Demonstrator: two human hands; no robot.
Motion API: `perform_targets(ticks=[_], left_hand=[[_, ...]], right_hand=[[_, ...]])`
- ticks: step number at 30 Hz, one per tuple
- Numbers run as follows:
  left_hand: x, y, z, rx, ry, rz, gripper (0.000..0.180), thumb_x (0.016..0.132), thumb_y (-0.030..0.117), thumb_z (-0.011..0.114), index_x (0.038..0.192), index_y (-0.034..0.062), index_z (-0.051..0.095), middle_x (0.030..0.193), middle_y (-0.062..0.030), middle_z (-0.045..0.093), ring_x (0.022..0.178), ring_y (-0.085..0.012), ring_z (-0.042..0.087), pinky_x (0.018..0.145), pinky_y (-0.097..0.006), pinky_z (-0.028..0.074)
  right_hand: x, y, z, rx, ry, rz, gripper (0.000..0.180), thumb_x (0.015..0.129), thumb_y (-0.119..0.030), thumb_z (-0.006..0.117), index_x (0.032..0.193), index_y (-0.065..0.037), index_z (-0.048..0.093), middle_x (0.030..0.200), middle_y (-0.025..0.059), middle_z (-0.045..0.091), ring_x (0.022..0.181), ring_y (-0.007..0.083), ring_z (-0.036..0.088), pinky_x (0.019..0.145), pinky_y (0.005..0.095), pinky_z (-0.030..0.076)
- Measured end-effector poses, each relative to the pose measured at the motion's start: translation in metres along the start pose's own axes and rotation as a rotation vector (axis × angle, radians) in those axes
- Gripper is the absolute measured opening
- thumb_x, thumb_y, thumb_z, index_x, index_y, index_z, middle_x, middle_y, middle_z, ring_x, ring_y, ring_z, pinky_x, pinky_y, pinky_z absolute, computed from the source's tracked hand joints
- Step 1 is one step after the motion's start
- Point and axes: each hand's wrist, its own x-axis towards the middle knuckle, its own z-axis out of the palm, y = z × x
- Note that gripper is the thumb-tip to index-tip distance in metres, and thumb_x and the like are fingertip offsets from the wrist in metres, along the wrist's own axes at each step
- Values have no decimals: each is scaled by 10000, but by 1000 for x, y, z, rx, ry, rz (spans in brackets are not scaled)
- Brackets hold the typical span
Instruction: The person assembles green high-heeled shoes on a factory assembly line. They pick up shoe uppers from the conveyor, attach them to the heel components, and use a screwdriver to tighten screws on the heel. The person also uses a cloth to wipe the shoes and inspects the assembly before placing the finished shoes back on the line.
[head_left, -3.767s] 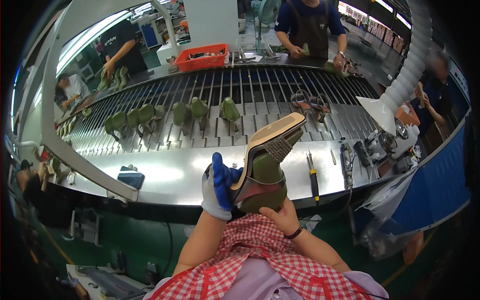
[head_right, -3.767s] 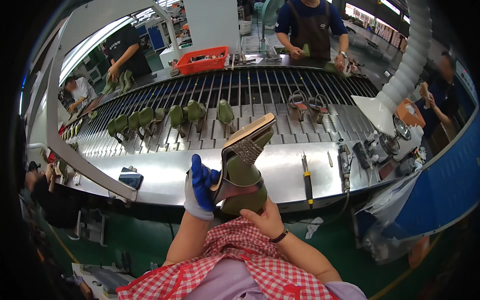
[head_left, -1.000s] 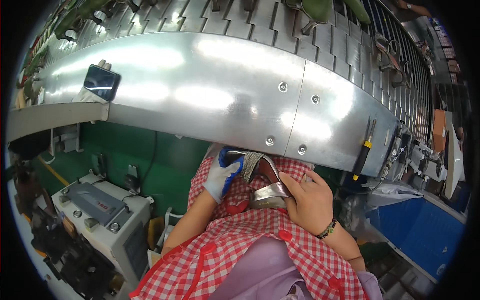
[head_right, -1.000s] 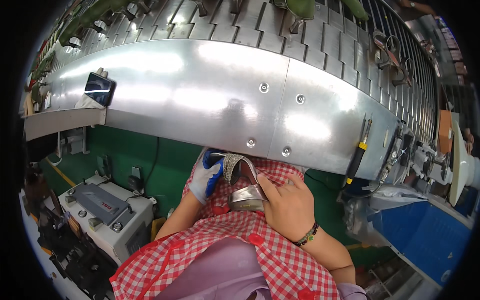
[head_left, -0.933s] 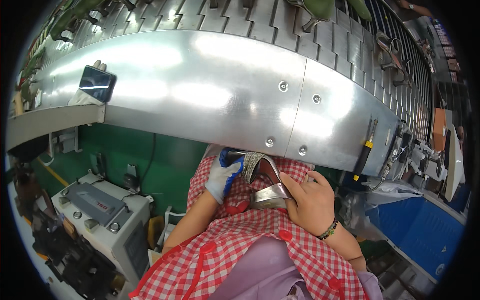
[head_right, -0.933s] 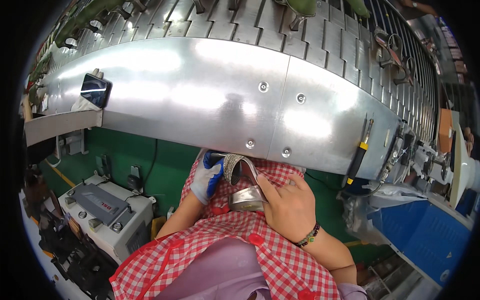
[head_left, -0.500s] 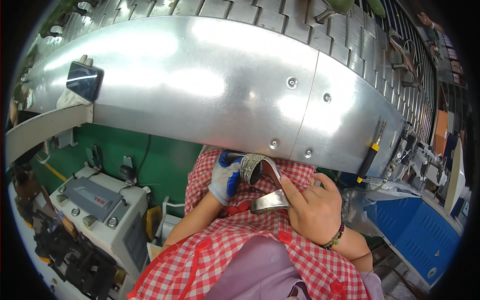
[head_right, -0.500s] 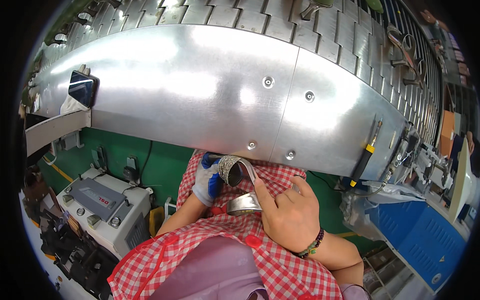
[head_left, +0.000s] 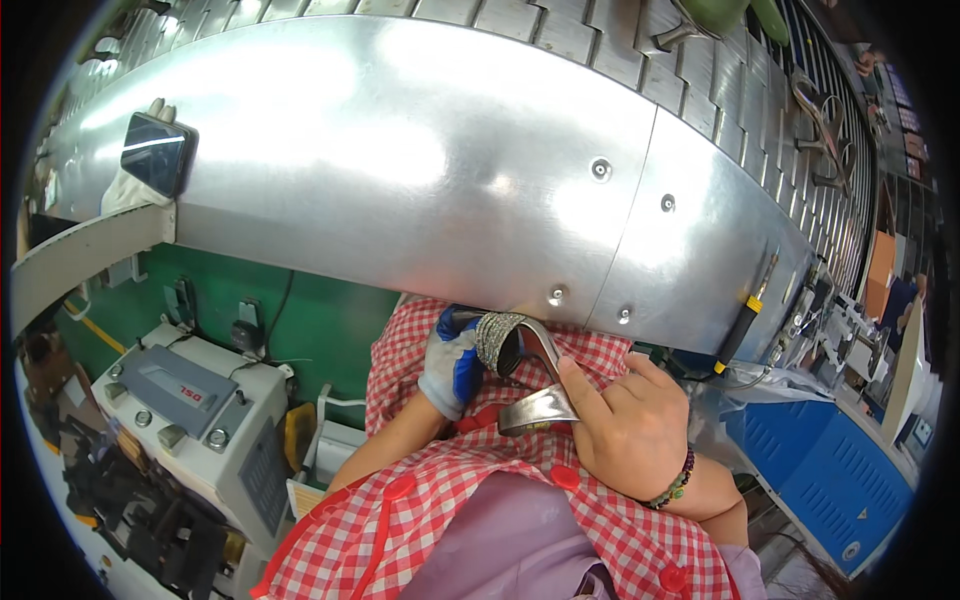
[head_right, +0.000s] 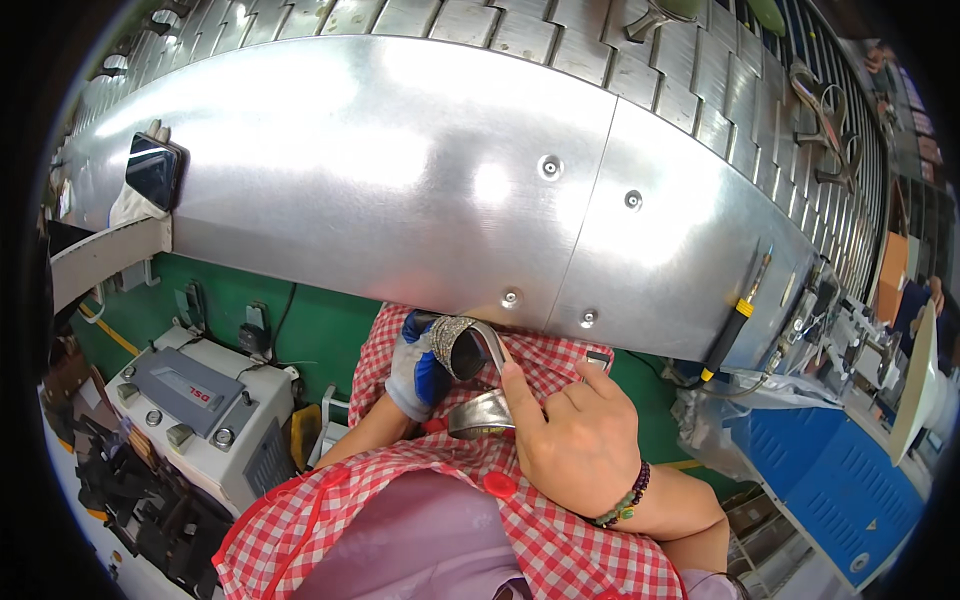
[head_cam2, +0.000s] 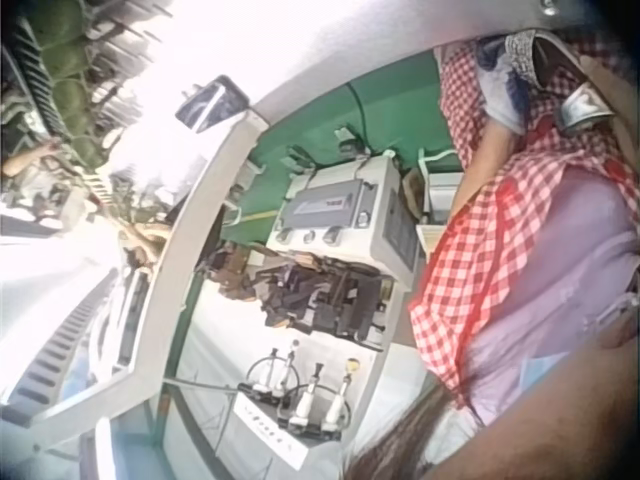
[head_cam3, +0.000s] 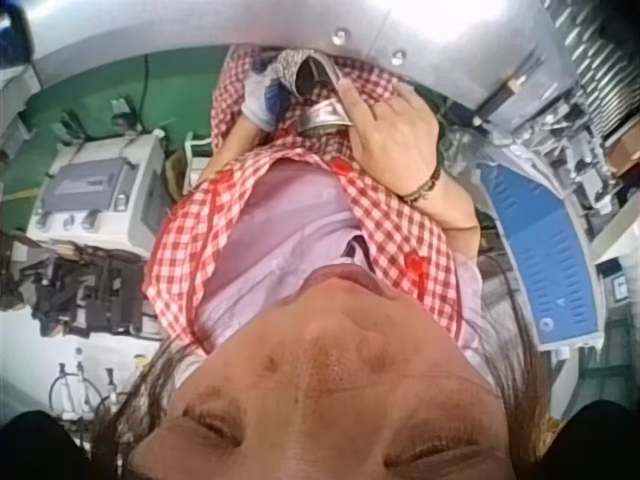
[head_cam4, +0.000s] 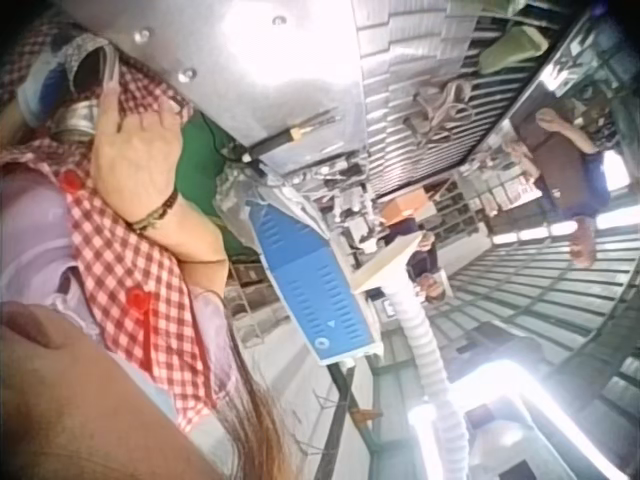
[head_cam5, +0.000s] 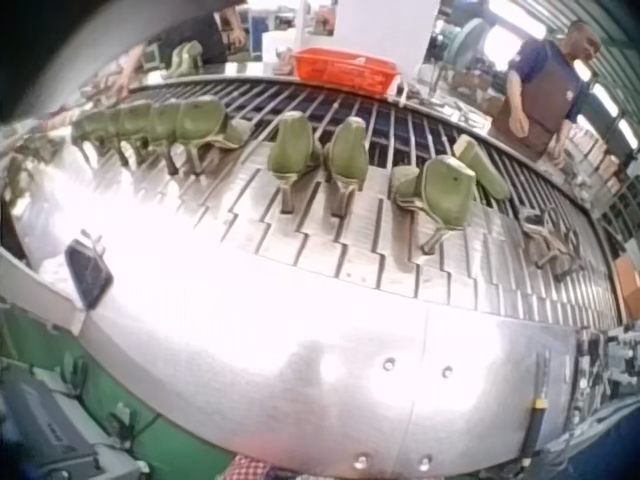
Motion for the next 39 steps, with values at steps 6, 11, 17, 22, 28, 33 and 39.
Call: perform_targets(ticks=[6,11,17,22,28,33,39], left_hand=[[4,-10,-17,176,-90,17,166,964,44,487,1090,30,594,1024,-101,675,908,-175,672,804,-305,568],[0,-5,-15,181,-37,-3,191,945,67,515,1111,48,607,1056,-77,678,970,-161,654,894,-301,520],[2,-10,-34,1105,-148,262,257,883,104,586,1137,86,624,1083,-55,680,1017,-171,637,944,-319,470],[2,-10,-36,1073,-127,230,259,870,131,607,1125,98,633,1090,-48,679,1030,-172,631,957,-327,451],[1,-9,-37,1143,-101,256,259,852,157,638,1105,106,641,1084,-41,681,1036,-169,627,959,-342,432],[2,-5,-36,1100,-140,255,249,859,143,628,1103,94,636,1083,-46,679,1031,-168,629,954,-332,445],[2,-24,-48,607,-28,58,243,876,89,602,1117,62,620,1089,-57,674,1028,-163,630,949,-305,472]], right_hand=[[7,-3,0,-6,-27,-3,481,648,-76,662,1125,-12,671,563,55,491,571,236,543,785,420,534],[11,-5,2,-13,-38,-6,474,653,-77,663,1123,-14,672,566,52,490,574,233,544,784,419,537],[17,-6,3,-11,-51,-26,466,658,-69,661,1120,-10,671,564,51,487,568,234,541,781,414,538],[20,-7,7,-4,-45,-33,463,659,-66,660,1118,-3,670,554,53,480,561,236,533,777,411,537],[24,-8,7,-3,-68,-37,465,656,-64,662,1117,2,670,551,55,474,557,238,524,771,406,536],[27,-9,9,12,-80,-27,472,651,-68,663,1118,2,668,555,57,478,564,242,527,759,400,533],[31,-8,12,15,-77,-37,467,649,-70,665,1110,3,668,559,58,482,567,243,527,696,379,518]])
